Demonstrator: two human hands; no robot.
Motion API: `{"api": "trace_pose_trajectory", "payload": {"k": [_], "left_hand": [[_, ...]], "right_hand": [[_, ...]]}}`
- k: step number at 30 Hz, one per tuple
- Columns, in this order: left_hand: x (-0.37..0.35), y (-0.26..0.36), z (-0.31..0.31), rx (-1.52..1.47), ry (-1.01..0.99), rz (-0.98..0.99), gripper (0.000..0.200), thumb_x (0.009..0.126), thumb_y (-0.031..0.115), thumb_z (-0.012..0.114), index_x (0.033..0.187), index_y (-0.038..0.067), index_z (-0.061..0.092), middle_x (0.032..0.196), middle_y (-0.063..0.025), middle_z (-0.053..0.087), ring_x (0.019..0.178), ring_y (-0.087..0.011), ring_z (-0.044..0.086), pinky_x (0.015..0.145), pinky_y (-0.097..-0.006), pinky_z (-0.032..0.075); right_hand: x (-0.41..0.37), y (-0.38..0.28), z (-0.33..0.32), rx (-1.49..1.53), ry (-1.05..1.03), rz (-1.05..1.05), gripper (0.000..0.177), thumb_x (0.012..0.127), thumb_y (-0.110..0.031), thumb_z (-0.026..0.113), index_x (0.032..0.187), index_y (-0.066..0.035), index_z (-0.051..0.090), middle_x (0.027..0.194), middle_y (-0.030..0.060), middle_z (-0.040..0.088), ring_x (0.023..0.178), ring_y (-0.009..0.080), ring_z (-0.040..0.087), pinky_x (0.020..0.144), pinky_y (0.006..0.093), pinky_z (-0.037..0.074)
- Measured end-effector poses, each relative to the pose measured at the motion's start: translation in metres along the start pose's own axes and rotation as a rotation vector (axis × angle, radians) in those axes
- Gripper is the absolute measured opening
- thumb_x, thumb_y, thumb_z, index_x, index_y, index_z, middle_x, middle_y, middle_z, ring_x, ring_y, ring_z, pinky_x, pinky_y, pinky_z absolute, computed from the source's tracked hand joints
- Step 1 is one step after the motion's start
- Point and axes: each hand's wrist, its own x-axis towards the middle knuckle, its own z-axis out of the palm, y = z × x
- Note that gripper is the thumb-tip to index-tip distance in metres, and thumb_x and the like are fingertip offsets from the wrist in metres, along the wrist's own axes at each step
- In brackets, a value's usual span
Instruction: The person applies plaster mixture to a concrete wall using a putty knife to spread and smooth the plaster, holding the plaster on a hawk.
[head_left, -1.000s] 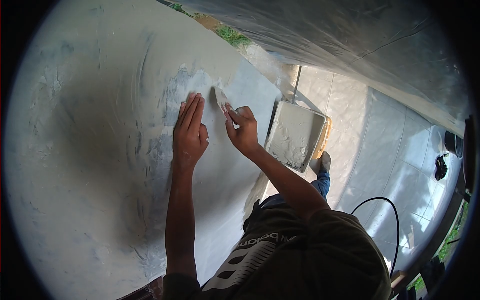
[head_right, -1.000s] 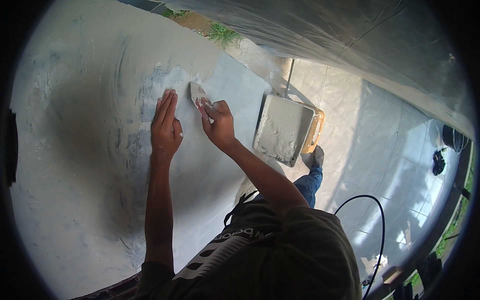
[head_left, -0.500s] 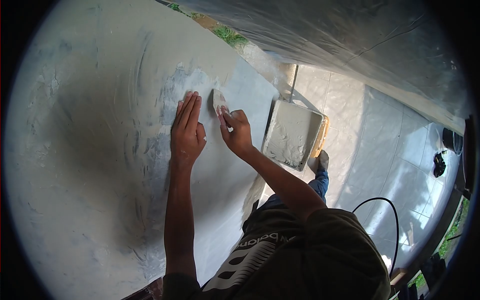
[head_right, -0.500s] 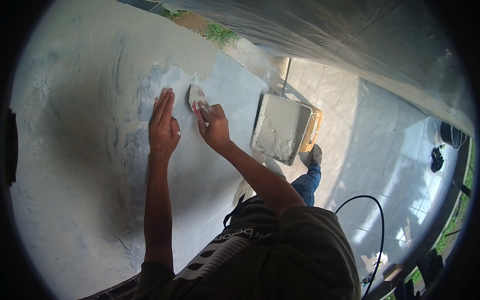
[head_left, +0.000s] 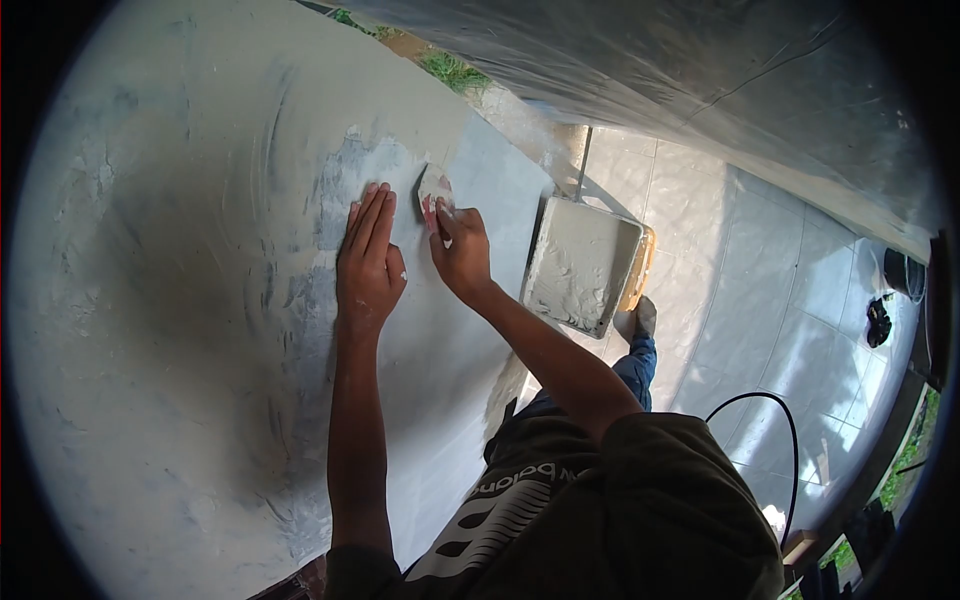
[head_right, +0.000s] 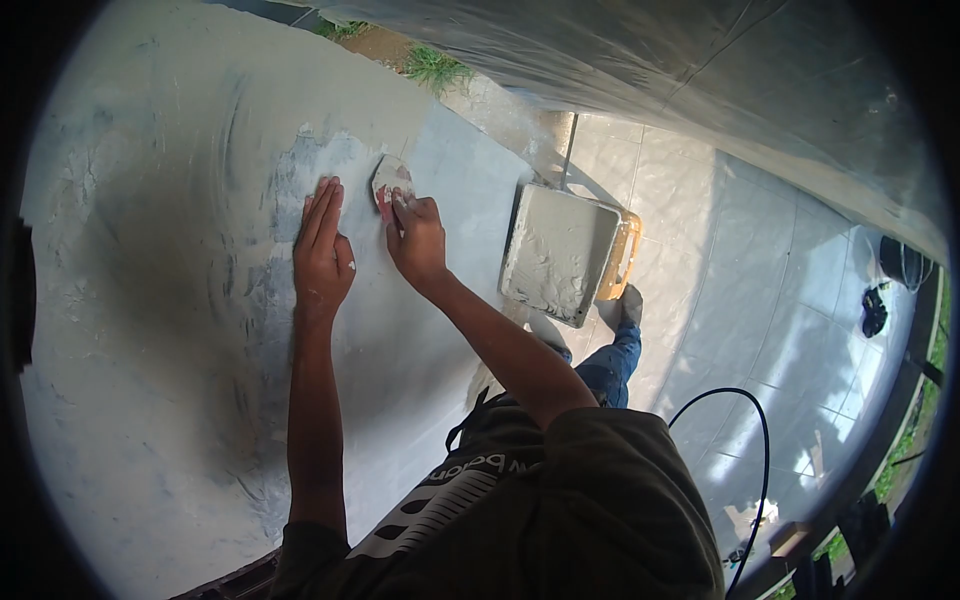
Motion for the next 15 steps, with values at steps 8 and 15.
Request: {"api": "trace_pose_trajectory", "payload": {"k": [8,15], "left_hand": [[-0.002,-0.003,0.003,-0.007,-0.013,-0.004,0.057,0.083,-0.011,0.040,0.138,-0.005,0.050,0.143,-0.0186,0.053,0.138,-0.0340,0.045,0.115,-0.0513,0.034],[0.000,-0.001,0.002,0.014,-0.002,0.007,0.055,0.081,-0.011,0.042,0.135,-0.006,0.053,0.139,-0.0196,0.056,0.135,-0.0333,0.049,0.115,-0.0485,0.036]], "right_hand": [[0.069,0.017,-0.028,-0.042,0.168,-0.019,0.040,0.077,0.003,0.061,0.115,0.003,0.069,0.071,0.0129,0.056,0.069,0.0246,0.054,0.065,0.0360,0.046],[0.033,0.030,0.005,-0.130,-0.006,-0.025,0.040,0.075,0.002,0.067,0.115,0.007,0.065,0.080,0.0172,0.063,0.085,0.0336,0.056,0.075,0.0411,0.049]]}}
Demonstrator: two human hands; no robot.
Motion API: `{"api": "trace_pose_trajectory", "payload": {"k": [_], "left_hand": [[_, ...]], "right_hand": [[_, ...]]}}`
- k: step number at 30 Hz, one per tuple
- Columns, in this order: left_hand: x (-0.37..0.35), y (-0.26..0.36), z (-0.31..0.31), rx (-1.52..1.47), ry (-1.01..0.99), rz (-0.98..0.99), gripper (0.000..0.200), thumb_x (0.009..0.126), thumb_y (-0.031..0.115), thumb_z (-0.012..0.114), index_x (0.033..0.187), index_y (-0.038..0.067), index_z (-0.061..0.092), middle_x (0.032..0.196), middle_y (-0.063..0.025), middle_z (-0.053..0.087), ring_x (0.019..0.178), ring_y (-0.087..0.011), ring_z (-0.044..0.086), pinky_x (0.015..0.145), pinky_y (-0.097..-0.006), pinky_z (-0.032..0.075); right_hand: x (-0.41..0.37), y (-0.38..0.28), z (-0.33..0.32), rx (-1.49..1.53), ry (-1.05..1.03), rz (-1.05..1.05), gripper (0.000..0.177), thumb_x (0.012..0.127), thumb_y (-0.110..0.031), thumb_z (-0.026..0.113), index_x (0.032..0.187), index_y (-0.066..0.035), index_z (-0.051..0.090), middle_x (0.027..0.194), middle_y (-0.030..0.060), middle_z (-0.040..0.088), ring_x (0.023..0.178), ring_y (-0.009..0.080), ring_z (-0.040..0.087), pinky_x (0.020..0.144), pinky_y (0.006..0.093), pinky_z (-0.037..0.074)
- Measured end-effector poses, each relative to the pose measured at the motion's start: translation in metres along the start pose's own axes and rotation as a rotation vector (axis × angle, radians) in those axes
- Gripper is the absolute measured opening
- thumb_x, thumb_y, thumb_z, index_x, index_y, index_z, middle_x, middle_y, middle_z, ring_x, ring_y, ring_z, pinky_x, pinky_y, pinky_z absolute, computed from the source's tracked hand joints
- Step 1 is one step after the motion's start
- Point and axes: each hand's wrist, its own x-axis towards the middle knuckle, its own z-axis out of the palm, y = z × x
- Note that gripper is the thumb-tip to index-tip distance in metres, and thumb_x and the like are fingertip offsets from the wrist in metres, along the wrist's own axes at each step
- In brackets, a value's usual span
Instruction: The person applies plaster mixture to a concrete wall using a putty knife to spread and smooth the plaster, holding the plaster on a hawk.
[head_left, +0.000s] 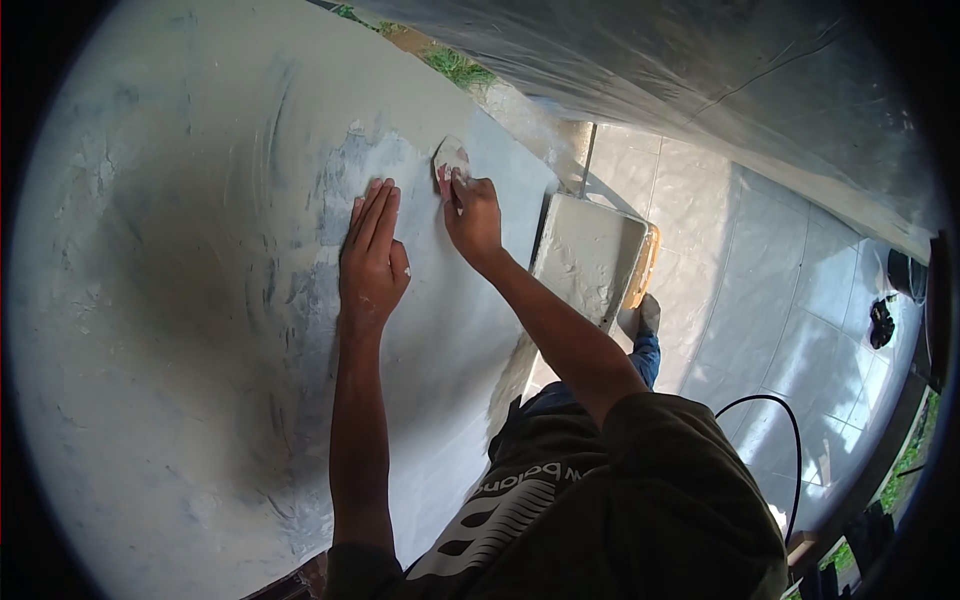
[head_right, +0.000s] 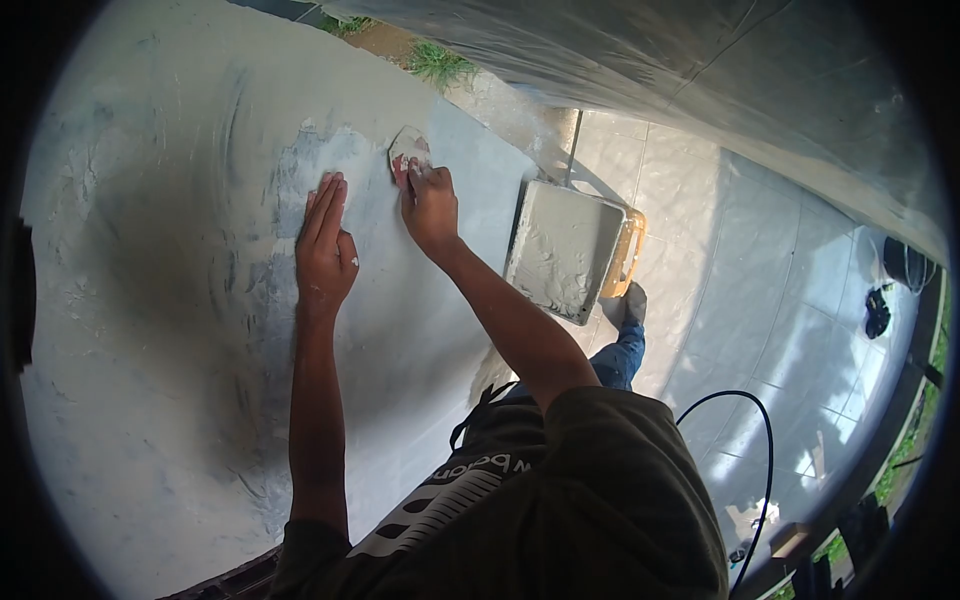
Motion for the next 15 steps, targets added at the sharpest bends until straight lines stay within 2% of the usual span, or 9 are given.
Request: {"api": "trace_pose_trajectory", "payload": {"k": [1,2,3,4,6,8,11,14,15], "left_hand": [[0.000,0.000,0.000,-0.004,0.004,-0.003,0.056,0.081,-0.011,0.042,0.135,-0.006,0.053,0.139,-0.0198,0.056,0.135,-0.0334,0.049,0.115,-0.0484,0.036],[-0.001,0.000,-0.001,-0.004,0.004,-0.003,0.056,0.081,-0.011,0.042,0.135,-0.006,0.053,0.139,-0.0198,0.056,0.135,-0.0334,0.049,0.115,-0.0484,0.036],[0.000,0.000,-0.001,-0.003,0.005,0.002,0.056,0.081,-0.011,0.042,0.135,-0.006,0.053,0.139,-0.0198,0.056,0.135,-0.0334,0.049,0.115,-0.0483,0.036],[0.000,0.000,-0.001,-0.002,0.004,0.007,0.056,0.081,-0.011,0.042,0.135,-0.006,0.053,0.139,-0.0198,0.056,0.135,-0.0334,0.049,0.115,-0.0482,0.036],[0.001,-0.001,-0.001,0.004,-0.002,0.010,0.055,0.081,-0.010,0.042,0.135,-0.006,0.053,0.139,-0.0198,0.056,0.135,-0.0333,0.049,0.115,-0.0482,0.036],[-0.002,-0.001,0.000,0.009,-0.010,0.009,0.055,0.081,-0.010,0.042,0.135,-0.006,0.053,0.139,-0.0198,0.056,0.134,-0.0333,0.050,0.115,-0.0482,0.036],[-0.002,-0.002,0.001,-0.012,-0.013,-0.006,0.057,0.081,-0.011,0.040,0.137,-0.006,0.051,0.142,-0.0188,0.053,0.137,-0.0343,0.046,0.114,-0.0511,0.035],[-0.002,0.000,0.000,0.019,-0.007,-0.006,0.054,0.082,-0.010,0.042,0.135,-0.006,0.053,0.139,-0.0201,0.056,0.134,-0.0332,0.050,0.115,-0.0482,0.037],[-0.001,0.000,-0.001,0.010,-0.005,-0.002,0.054,0.082,-0.010,0.042,0.135,-0.006,0.053,0.139,-0.0202,0.056,0.134,-0.0333,0.050,0.115,-0.0482,0.037]], "right_hand": [[-0.021,-0.009,-0.007,0.029,-0.106,0.080,0.041,0.076,0.002,0.065,0.117,0.005,0.065,0.097,0.0178,0.066,0.096,0.0343,0.057,0.077,0.0427,0.055],[-0.043,-0.014,-0.011,0.057,-0.100,0.038,0.044,0.074,0.003,0.067,0.118,0.005,0.065,0.095,0.0164,0.065,0.094,0.0325,0.058,0.075,0.0417,0.055],[-0.060,-0.023,-0.020,0.129,-0.145,0.083,0.041,0.073,0.003,0.068,0.114,0.005,0.067,0.090,0.0152,0.065,0.087,0.0306,0.059,0.072,0.0403,0.054],[-0.072,-0.025,-0.027,0.170,-0.115,0.038,0.038,0.073,0.004,0.068,0.111,0.005,0.069,0.080,0.0141,0.062,0.080,0.0281,0.058,0.067,0.0381,0.052],[-0.068,-0.027,-0.043,0.250,-0.100,0.070,0.035,0.075,0.004,0.065,0.110,0.005,0.070,0.071,0.0138,0.057,0.076,0.0265,0.055,0.065,0.0367,0.049],[-0.035,-0.023,-0.046,0.187,0.053,0.055,0.040,0.077,0.003,0.064,0.117,0.002,0.070,0.066,0.0097,0.054,0.068,0.0212,0.052,0.064,0.0326,0.047],[0.021,-0.003,-0.034,0.060,0.184,0.050,0.035,0.078,0.002,0.063,0.112,0.004,0.070,0.070,0.0126,0.057,0.070,0.0259,0.053,0.064,0.0382,0.046],[0.039,0.004,-0.012,0.008,0.115,0.042,0.028,0.078,0.002,0.064,0.105,0.004,0.069,0.075,0.0160,0.060,0.080,0.0323,0.056,0.071,0.0416,0.048],[0.029,0.003,-0.004,-0.010,0.039,0.039,0.028,0.078,0.001,0.063,0.106,0.006,0.067,0.084,0.0174,0.062,0.088,0.0338,0.056,0.075,0.0427,0.050]]}}
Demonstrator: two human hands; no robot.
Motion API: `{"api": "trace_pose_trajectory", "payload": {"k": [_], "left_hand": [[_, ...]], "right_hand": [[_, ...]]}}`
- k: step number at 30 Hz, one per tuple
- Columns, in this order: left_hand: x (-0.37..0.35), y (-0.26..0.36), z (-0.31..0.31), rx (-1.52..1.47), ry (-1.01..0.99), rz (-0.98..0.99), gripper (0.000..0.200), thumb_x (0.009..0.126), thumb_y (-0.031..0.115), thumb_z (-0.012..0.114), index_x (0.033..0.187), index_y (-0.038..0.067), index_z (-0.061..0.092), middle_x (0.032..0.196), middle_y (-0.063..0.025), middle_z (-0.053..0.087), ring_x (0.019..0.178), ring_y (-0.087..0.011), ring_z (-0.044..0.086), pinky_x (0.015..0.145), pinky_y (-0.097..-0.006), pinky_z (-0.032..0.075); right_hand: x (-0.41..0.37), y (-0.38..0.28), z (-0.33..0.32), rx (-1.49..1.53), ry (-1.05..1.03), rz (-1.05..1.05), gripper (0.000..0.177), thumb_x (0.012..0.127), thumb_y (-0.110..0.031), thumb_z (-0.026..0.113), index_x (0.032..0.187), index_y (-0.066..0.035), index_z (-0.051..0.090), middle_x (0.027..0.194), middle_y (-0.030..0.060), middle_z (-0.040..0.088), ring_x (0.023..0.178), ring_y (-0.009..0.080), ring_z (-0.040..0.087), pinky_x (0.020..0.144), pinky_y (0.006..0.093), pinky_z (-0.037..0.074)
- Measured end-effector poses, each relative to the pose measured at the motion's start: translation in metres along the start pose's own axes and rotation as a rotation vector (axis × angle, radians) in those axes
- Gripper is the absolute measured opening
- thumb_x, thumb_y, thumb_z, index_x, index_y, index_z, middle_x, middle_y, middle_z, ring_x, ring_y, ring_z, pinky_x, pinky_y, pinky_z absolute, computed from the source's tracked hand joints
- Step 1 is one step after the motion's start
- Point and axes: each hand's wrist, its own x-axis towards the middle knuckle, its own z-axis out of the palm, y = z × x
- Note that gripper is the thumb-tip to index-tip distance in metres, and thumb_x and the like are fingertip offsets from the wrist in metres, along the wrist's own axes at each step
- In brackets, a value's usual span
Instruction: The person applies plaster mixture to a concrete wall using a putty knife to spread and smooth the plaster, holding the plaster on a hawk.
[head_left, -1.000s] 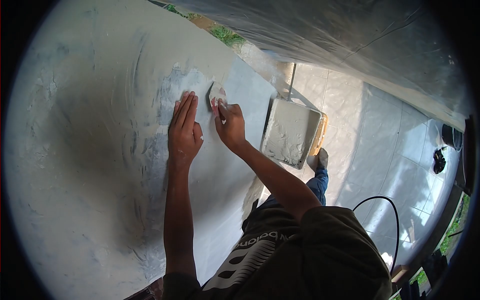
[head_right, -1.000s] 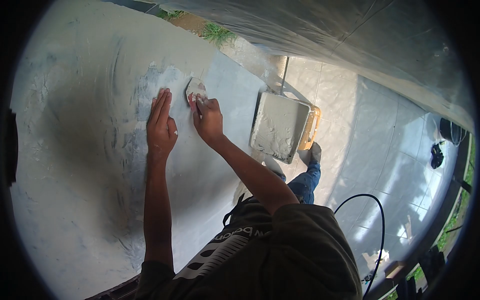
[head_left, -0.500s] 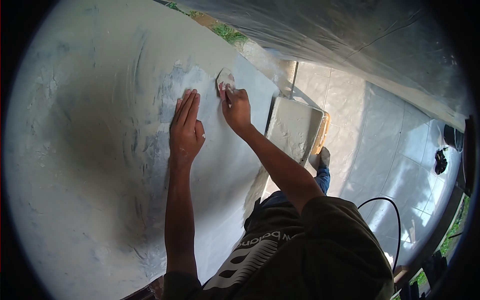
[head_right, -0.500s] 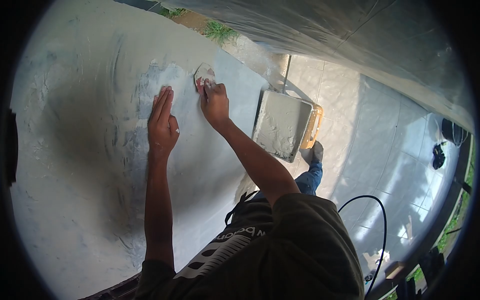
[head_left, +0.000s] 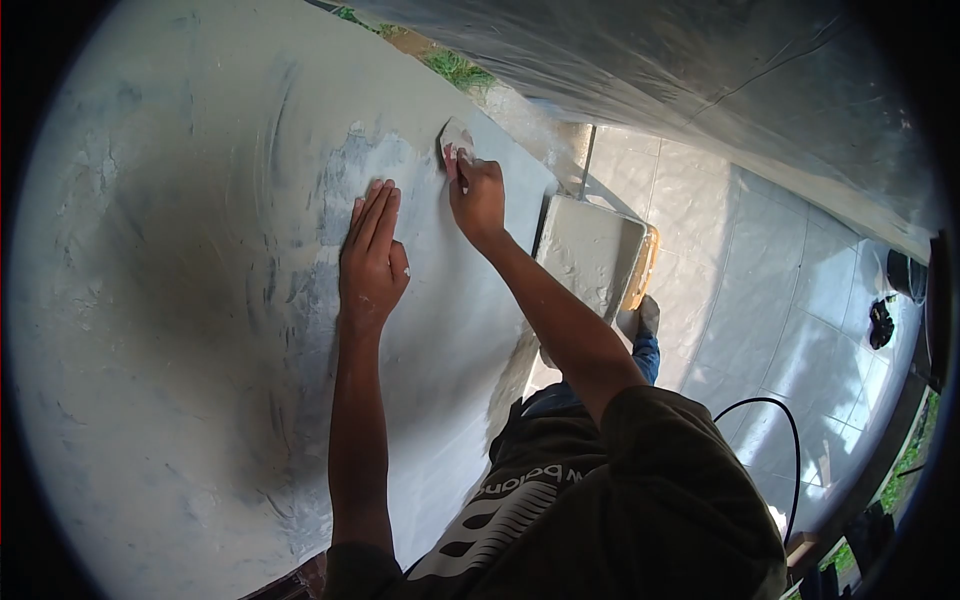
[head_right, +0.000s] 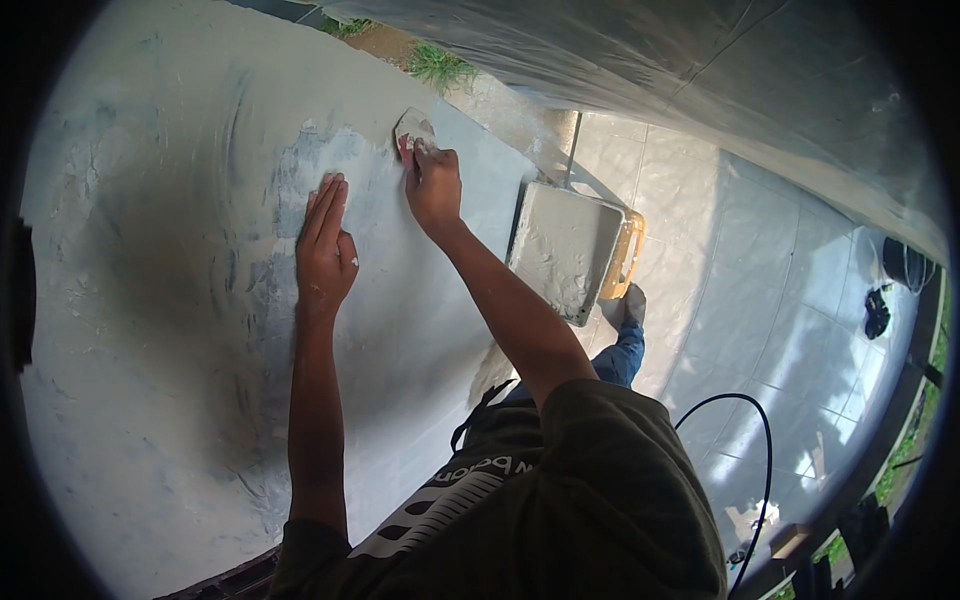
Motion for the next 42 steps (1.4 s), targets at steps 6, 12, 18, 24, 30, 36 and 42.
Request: {"api": "trace_pose_trajectory", "payload": {"k": [6,12,18,24,30,36,42], "left_hand": [[0.001,-0.001,0.000,-0.022,0.015,-0.004,0.055,0.082,-0.010,0.043,0.135,-0.006,0.053,0.139,-0.0198,0.056,0.135,-0.0331,0.049,0.115,-0.0484,0.036],[-0.001,0.000,0.002,-0.005,-0.001,-0.001,0.054,0.082,-0.010,0.043,0.136,-0.005,0.053,0.140,-0.0193,0.055,0.136,-0.0324,0.048,0.115,-0.0482,0.036],[-0.001,0.002,0.000,-0.004,-0.008,-0.018,0.054,0.082,-0.010,0.042,0.135,-0.005,0.053,0.140,-0.0194,0.055,0.136,-0.0320,0.049,0.115,-0.0480,0.036],[0.002,0.000,0.001,-0.019,0.014,-0.008,0.054,0.081,-0.011,0.042,0.134,-0.006,0.054,0.139,-0.0194,0.056,0.135,-0.0320,0.049,0.115,-0.0477,0.037],[0.001,0.002,0.000,0.001,0.005,-0.008,0.054,0.081,-0.011,0.042,0.133,-0.006,0.055,0.138,-0.0198,0.056,0.135,-0.0320,0.049,0.115,-0.0475,0.037],[0.002,0.003,-0.001,-0.015,0.008,-0.016,0.054,0.080,-0.011,0.043,0.133,-0.006,0.054,0.138,-0.0201,0.057,0.135,-0.0323,0.049,0.115,-0.0477,0.037],[0.001,0.001,-0.001,-0.025,0.006,-0.008,0.055,0.080,-0.011,0.043,0.133,-0.006,0.054,0.138,-0.0201,0.056,0.135,-0.0332,0.049,0.114,-0.0484,0.037]], "right_hand": [[-0.103,-0.025,-0.026,0.171,-0.177,0.023,0.040,0.075,0.003,0.066,0.115,0.007,0.065,0.081,0.0151,0.061,0.081,0.0302,0.057,0.071,0.0398,0.051],[0.000,-0.004,-0.024,0.078,0.123,-0.024,0.040,0.079,0.002,0.062,0.119,0.005,0.067,0.070,0.0118,0.058,0.070,0.0232,0.056,0.065,0.0352,0.048],[0.032,-0.006,0.008,-0.074,0.027,-0.065,0.018,0.080,0.000,0.063,0.097,0.005,0.065,0.090,0.0198,0.065,0.093,0.0370,0.057,0.077,0.0480,0.053],[-0.063,-0.031,-0.030,0.155,-0.104,-0.067,0.043,0.076,0.004,0.065,0.119,0.006,0.066,0.071,0.0115,0.057,0.077,0.0261,0.056,0.069,0.0363,0.050],[0.036,-0.015,-0.019,0.025,0.157,-0.054,0.033,0.079,0.000,0.063,0.112,0.004,0.069,0.071,0.0151,0.058,0.074,0.0310,0.054,0.070,0.0411,0.047],[-0.010,-0.031,-0.001,0.014,-0.029,-0.061,0.036,0.078,0.001,0.065,0.113,0.007,0.065,0.088,0.0194,0.063,0.089,0.0364,0.055,0.078,0.0434,0.050],[-0.057,-0.039,-0.032,0.207,-0.008,-0.026,0.037,0.077,0.003,0.066,0.114,0.005,0.068,0.072,0.0112,0.055,0.083,0.0278,0.056,0.067,0.0366,0.049]]}}
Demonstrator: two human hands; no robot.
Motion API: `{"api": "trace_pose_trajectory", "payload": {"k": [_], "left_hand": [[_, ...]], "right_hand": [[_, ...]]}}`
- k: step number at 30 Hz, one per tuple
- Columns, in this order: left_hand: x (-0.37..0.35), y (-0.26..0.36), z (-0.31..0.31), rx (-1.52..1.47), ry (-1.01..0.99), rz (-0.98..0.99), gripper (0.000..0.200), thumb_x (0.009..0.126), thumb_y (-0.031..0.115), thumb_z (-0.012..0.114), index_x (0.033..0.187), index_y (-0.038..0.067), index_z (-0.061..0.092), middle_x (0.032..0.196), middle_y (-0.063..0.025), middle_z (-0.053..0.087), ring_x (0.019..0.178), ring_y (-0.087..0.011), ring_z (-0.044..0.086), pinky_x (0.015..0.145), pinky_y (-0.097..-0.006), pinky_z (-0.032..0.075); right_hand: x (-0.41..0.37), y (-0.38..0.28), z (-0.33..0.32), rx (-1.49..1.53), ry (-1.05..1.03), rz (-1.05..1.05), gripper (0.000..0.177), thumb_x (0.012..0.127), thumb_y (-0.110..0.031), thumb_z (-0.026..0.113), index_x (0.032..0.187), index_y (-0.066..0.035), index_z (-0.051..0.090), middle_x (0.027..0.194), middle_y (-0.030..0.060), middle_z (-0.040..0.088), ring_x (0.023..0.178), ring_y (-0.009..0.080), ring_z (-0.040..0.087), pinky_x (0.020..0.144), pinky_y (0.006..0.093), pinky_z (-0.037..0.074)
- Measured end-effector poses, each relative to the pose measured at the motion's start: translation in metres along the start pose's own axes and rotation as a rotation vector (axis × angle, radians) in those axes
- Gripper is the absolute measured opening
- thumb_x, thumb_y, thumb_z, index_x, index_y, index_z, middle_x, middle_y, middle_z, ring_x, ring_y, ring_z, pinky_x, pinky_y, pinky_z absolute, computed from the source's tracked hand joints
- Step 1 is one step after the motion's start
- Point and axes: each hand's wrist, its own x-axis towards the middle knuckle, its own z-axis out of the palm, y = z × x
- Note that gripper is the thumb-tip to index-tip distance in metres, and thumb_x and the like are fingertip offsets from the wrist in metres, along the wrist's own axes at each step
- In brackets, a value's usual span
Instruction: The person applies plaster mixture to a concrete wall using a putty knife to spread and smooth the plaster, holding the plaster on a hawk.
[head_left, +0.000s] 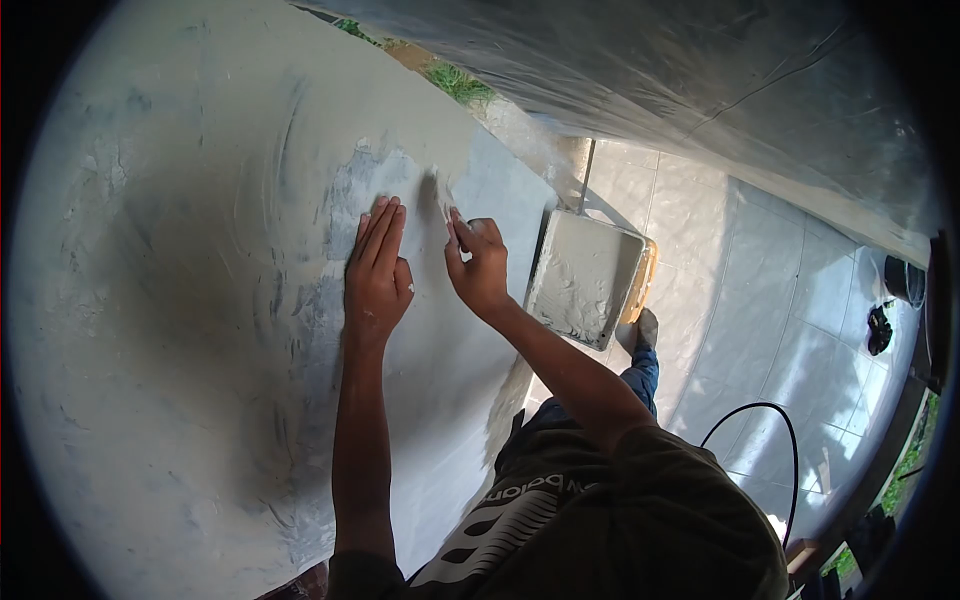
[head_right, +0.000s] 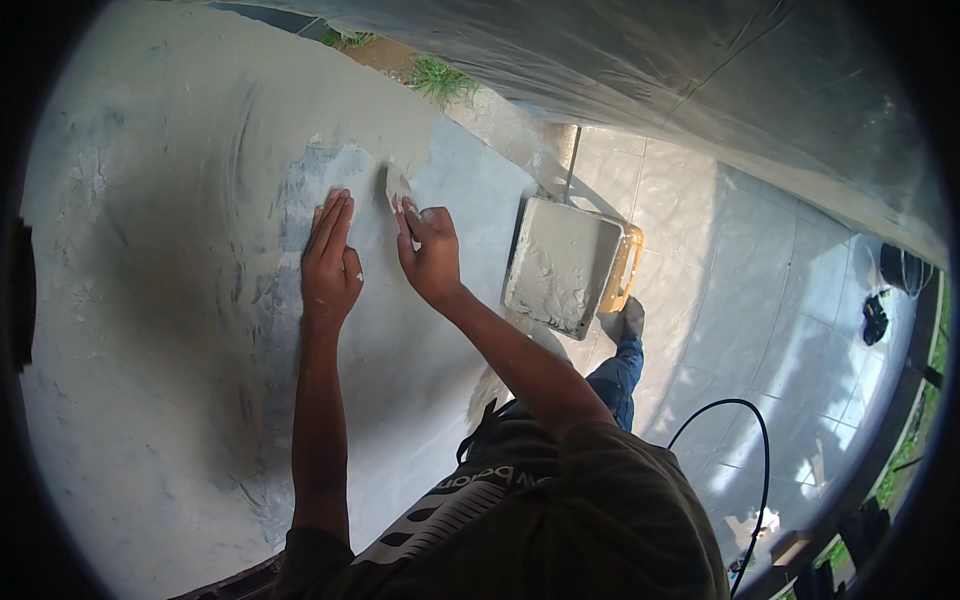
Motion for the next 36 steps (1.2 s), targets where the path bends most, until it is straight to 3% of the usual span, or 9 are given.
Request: {"api": "trace_pose_trajectory", "payload": {"k": [6,9,14,19,22,27,30,34,36], "left_hand": [[-0.001,0.001,0.000,0.007,0.002,-0.009,0.055,0.080,-0.011,0.042,0.133,-0.007,0.054,0.139,-0.0203,0.056,0.135,-0.0337,0.049,0.114,-0.0486,0.037],[0.001,0.003,-0.001,-0.014,0.015,-0.018,0.055,0.080,-0.011,0.042,0.134,-0.007,0.053,0.139,-0.0206,0.056,0.135,-0.0337,0.049,0.114,-0.0486,0.037],[0.000,0.001,-0.003,-0.089,0.073,-0.032,0.056,0.080,-0.011,0.041,0.134,-0.008,0.052,0.139,-0.0213,0.055,0.135,-0.0340,0.048,0.115,-0.0483,0.036],[-0.004,0.004,-0.010,-0.077,0.044,-0.053,0.057,0.080,-0.012,0.040,0.136,-0.008,0.051,0.140,-0.0212,0.054,0.136,-0.0342,0.047,0.115,-0.0482,0.035],[-0.009,0.003,-0.014,-0.074,0.039,-0.048,0.057,0.080,-0.012,0.040,0.136,-0.008,0.051,0.140,-0.0213,0.054,0.136,-0.0341,0.048,0.116,-0.0480,0.035],[-0.013,0.005,-0.019,-0.083,0.054,-0.055,0.057,0.079,-0.011,0.040,0.135,-0.009,0.051,0.140,-0.0218,0.054,0.136,-0.0346,0.048,0.115,-0.0492,0.036],[-0.013,0.005,-0.020,-0.095,0.064,-0.058,0.056,0.079,-0.011,0.040,0.134,-0.009,0.052,0.139,-0.0223,0.055,0.136,-0.0351,0.048,0.115,-0.0501,0.036],[-0.015,0.006,-0.021,-0.075,0.045,-0.055,0.055,0.079,-0.011,0.039,0.133,-0.009,0.053,0.139,-0.0228,0.055,0.135,-0.0358,0.048,0.114,-0.0506,0.037],[-0.016,0.006,-0.020,-0.076,0.053,-0.053,0.055,0.079,-0.011,0.039,0.132,-0.009,0.053,0.138,-0.0227,0.055,0.135,-0.0357,0.048,0.114,-0.0506,0.037]], "right_hand": [[0.103,0.021,0.026,-0.244,0.063,-0.047,0.034,0.079,0.001,0.064,0.113,0.004,0.068,0.079,0.0153,0.062,0.085,0.0329,0.057,0.075,0.0409,0.049],[0.061,0.009,0.035,-0.163,0.003,-0.068,0.041,0.077,0.002,0.065,0.118,0.005,0.064,0.090,0.0177,0.065,0.097,0.0353,0.055,0.081,0.0422,0.051],[-0.020,-0.017,0.000,0.034,-0.036,-0.075,0.034,0.078,0.002,0.067,0.112,0.004,0.069,0.073,0.0100,0.054,0.076,0.0253,0.055,0.067,0.0334,0.049],[0.077,0.003,0.000,-0.146,0.106,-0.024,0.033,0.078,0.003,0.065,0.110,0.007,0.068,0.078,0.0161,0.061,0.087,0.0319,0.055,0.072,0.0425,0.050],[0.109,0.012,0.021,-0.211,0.042,-0.004,0.033,0.078,0.002,0.064,0.110,0.007,0.067,0.083,0.0162,0.062,0.091,0.0329,0.056,0.075,0.0430,0.051],[0.023,-0.009,0.029,-0.133,-0.024,-0.182,0.039,0.075,0.005,0.066,0.114,0.007,0.066,0.094,0.0168,0.064,0.087,0.0328,0.057,0.075,0.0410,0.053],[-0.013,-0.020,0.010,-0.025,-0.093,-0.220,0.041,0.073,0.006,0.068,0.114,0.007,0.066,0.085,0.0140,0.062,0.085,0.0300,0.057,0.069,0.0386,0.052],[0.054,-0.006,0.008,-0.109,0.143,-0.179,0.037,0.076,0.004,0.065,0.112,0.006,0.068,0.073,0.0117,0.056,0.077,0.0272,0.054,0.070,0.0378,0.048],[0.096,0.003,0.016,-0.214,0.145,-0.120,0.030,0.078,0.000,0.063,0.107,0.005,0.068,0.078,0.0149,0.061,0.088,0.0306,0.056,0.074,0.0403,0.049]]}}
